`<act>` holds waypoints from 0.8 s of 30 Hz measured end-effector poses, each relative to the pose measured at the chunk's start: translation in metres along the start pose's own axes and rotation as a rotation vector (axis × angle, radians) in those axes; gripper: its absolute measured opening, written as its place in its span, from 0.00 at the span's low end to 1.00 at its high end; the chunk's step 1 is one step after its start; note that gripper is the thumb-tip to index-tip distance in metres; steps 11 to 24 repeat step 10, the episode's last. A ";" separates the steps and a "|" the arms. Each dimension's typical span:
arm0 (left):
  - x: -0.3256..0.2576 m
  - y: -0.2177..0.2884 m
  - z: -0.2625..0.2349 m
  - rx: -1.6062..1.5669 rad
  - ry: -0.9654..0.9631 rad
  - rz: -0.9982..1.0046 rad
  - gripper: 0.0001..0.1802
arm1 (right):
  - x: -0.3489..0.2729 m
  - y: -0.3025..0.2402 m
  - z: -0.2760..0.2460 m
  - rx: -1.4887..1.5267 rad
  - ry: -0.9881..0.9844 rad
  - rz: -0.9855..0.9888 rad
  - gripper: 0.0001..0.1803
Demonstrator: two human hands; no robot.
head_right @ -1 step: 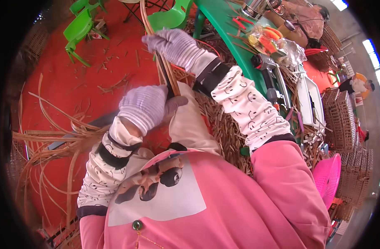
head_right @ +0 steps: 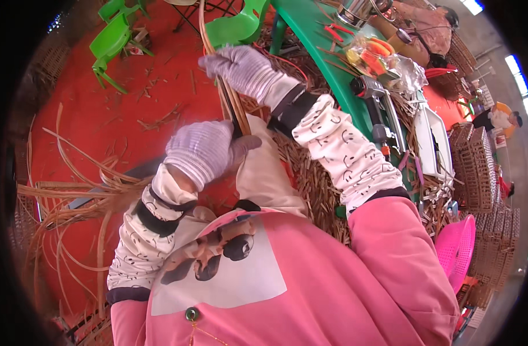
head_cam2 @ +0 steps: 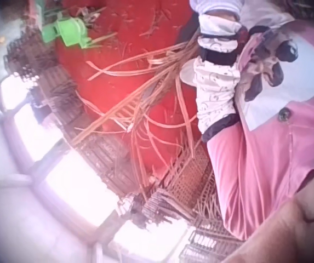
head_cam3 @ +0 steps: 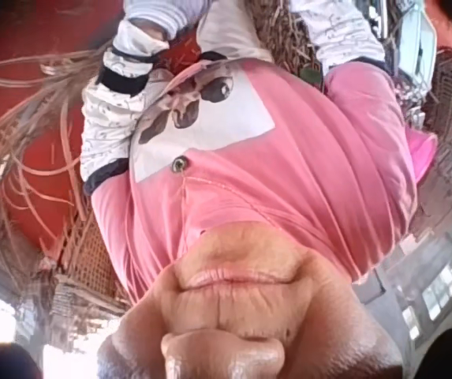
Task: Constructing a woven basket frame using a pneumatic stapler and hand tools.
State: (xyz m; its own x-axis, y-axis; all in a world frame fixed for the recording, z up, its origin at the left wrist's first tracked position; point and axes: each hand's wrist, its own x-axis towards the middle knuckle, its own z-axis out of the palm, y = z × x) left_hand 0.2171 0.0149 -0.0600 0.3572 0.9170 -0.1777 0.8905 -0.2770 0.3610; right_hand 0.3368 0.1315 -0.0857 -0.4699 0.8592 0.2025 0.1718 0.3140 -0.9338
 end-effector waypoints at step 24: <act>0.031 -0.046 -0.041 -0.613 -0.505 -0.285 0.32 | -0.010 0.002 0.011 0.209 0.053 0.041 0.11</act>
